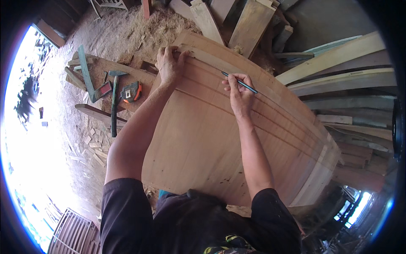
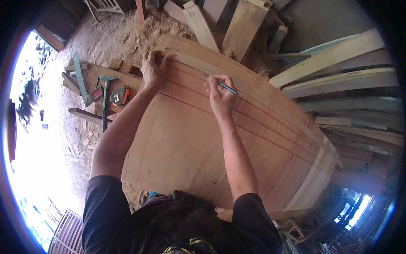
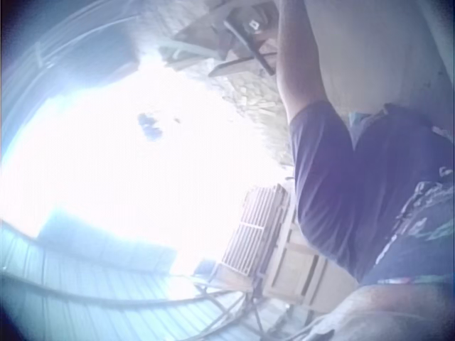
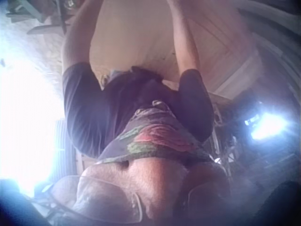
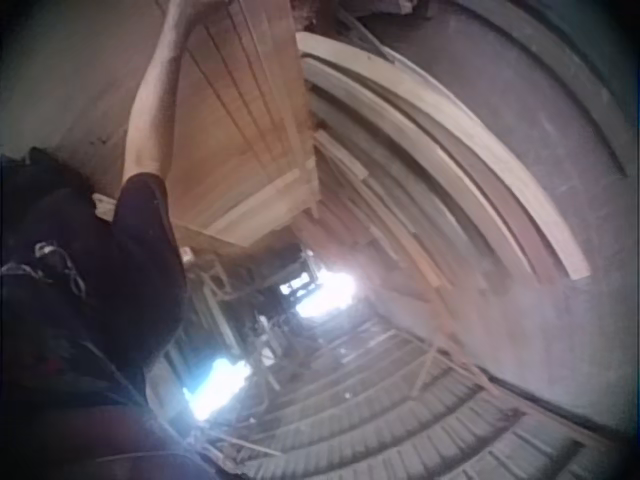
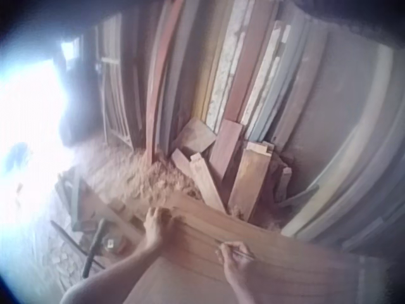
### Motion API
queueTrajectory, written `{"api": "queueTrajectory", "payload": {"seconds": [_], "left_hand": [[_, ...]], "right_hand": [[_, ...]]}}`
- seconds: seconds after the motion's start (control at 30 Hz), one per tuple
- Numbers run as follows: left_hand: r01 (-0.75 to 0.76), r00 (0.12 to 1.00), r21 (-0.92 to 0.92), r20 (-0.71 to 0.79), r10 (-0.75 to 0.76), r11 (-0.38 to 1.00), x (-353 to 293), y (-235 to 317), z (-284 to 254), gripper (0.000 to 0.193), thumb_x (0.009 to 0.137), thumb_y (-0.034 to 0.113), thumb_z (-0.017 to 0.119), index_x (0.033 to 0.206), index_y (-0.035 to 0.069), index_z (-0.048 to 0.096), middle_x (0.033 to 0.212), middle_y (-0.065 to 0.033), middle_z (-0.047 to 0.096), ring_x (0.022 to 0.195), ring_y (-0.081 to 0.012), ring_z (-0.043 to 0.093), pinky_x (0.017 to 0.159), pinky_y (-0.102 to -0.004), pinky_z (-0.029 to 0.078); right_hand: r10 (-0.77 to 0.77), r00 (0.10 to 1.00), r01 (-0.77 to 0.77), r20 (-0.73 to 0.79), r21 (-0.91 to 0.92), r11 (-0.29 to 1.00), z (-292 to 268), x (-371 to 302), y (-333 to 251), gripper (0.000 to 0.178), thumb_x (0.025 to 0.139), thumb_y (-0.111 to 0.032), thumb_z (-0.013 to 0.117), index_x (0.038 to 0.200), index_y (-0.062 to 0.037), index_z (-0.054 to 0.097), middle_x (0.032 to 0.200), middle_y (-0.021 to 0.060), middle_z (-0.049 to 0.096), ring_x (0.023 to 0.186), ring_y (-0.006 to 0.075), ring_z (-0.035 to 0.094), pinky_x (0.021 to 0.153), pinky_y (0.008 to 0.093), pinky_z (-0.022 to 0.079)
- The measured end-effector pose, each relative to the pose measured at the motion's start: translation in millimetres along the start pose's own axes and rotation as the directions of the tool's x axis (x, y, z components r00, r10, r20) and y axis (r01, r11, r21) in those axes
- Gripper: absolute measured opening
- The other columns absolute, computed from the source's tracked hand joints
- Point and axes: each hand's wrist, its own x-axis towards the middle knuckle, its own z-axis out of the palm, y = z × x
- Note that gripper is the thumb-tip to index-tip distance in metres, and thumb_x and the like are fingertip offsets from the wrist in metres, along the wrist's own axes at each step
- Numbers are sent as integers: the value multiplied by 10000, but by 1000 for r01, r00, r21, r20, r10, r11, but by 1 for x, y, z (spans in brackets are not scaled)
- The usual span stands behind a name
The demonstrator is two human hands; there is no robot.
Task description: The person uses a jigsaw to cut a curved edge on a large wooden panel, then flips the panel and marks lines along its length with a pencil and straightedge. The person also uses a hammer to remove a small piece of wood.
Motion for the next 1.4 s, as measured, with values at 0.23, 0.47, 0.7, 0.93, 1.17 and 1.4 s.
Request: {"api": "queueTrajectory", "payload": {"seconds": [0.23, 0.47, 0.7, 0.93, 1.17, 1.4], "left_hand": [[-7, 1000, -3, -3, 7, 1000, -2, 6, -4, 483, 908, 437, 808, 1207, 76, 690, 1233, -143, 603, 1228, -358, 566, 1050, -514, 425], [-8, 1000, 71, -17, 10, 997, -3, 11, -8, 525, 912, 480, 799, 1225, 67, 711, 1230, -159, 639, 1231, -363, 605, 1059, -480, 476], [-40, 998, 87, -36, 43, 995, -2, 9, -7, 522, 912, 477, 806, 1220, 67, 707, 1209, -163, 643, 1205, -362, 624, 1028, -479, 503], [-6, 1000, 20, -12, 7, 1000, -2, 8, -5, 490, 913, 454, 800, 1193, 64, 698, 1224, -151, 620, 1226, -369, 577, 1040, -517, 441], [-46, 999, 11, -28, 46, 999, -2, 7, -5, 474, 920, 433, 799, 1204, 68, 691, 1197, -147, 619, 1215, -365, 584, 1025, -517, 445], [-75, 994, 88, -69, 81, 993, -2, 5, -4, 480, 923, 434, 813, 1205, 60, 711, 1163, -154, 657, 1093, -334, 677, 964, -457, 539]], "right_hand": [[-203, 978, 207, 41, -217, 954, 7, 18, 32, 104, 994, -86, 731, 1053, -1, 732, 910, 76, 745, 821, 123, 721, 698, 272, 578], [-333, 943, 312, 28, -426, 849, 9, 16, 37, 108, 953, -124, 784, 1007, -35, 757, 897, 90, 753, 789, 168, 735, 678, 315, 576], [-396, 918, 358, 24, -477, 802, 12, 16, 34, 109, 940, -122, 794, 1001, -40, 755, 891, 117, 749, 786, 221, 746, 675, 331, 580], [-388, 921, 347, 15, -482, 805, 13, 15, 35, 107, 931, -107, 805, 997, -43, 749, 890, 111, 741, 780, 228, 736, 674, 340, 576], [-443, 895, 405, 48, -503, 764, 11, 17, 38, 98, 962, -75, 786, 1038, -17, 768, 898, 57, 762, 782, 85, 694, 684, 265, 565], [-425, 904, 392, 47, -491, 778, 13, 17, 34, 96, 962, -79, 786, 1034, -18, 768, 899, 63, 761, 788, 92, 698, 686, 273, 568]]}}
